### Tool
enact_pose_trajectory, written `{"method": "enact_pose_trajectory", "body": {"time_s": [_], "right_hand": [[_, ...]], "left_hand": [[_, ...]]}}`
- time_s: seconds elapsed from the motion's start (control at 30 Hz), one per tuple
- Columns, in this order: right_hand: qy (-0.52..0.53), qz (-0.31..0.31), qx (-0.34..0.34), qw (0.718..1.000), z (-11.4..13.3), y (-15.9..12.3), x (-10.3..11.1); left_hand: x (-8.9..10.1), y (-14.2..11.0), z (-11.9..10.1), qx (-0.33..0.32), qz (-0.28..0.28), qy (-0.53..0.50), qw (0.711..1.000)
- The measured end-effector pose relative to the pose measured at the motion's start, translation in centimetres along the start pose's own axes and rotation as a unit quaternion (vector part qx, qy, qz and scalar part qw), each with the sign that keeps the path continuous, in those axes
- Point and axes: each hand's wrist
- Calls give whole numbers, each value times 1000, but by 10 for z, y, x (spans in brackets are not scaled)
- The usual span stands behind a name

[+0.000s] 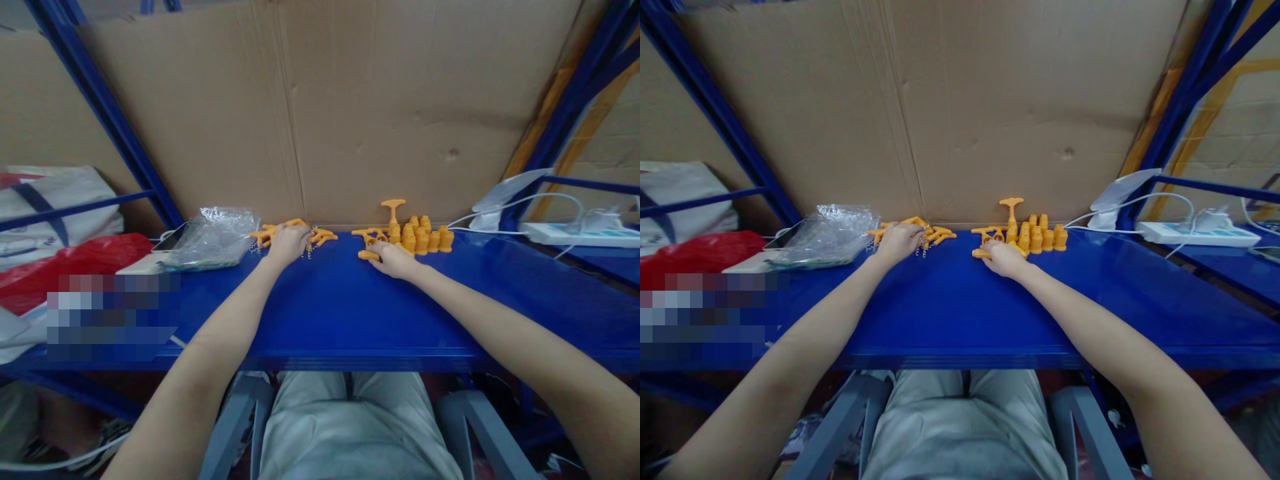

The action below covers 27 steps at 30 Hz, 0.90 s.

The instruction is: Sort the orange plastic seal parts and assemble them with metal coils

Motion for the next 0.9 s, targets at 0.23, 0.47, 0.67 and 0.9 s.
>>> {"method": "enact_pose_trajectory", "body": {"time_s": [0.23,0.47,0.67,0.9], "right_hand": [[27,-6,36,999,-2,0,-6],[39,-20,48,998,-8,1,-10],[47,-20,52,997,-7,0,-10],[45,30,47,997,-6,-2,3]], "left_hand": [[3,2,-35,-106,7,-83,991],[-17,0,-54,-183,109,-144,966],[-18,1,-40,-190,133,-155,960],[6,-1,-21,-72,209,-92,971]]}}
Point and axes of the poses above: each hand's wrist, its own y-axis towards the middle knuckle, its own x-axis out of the back of the hand, z = x × y, and after that the axes turned 7 degrees about -x, right-handed
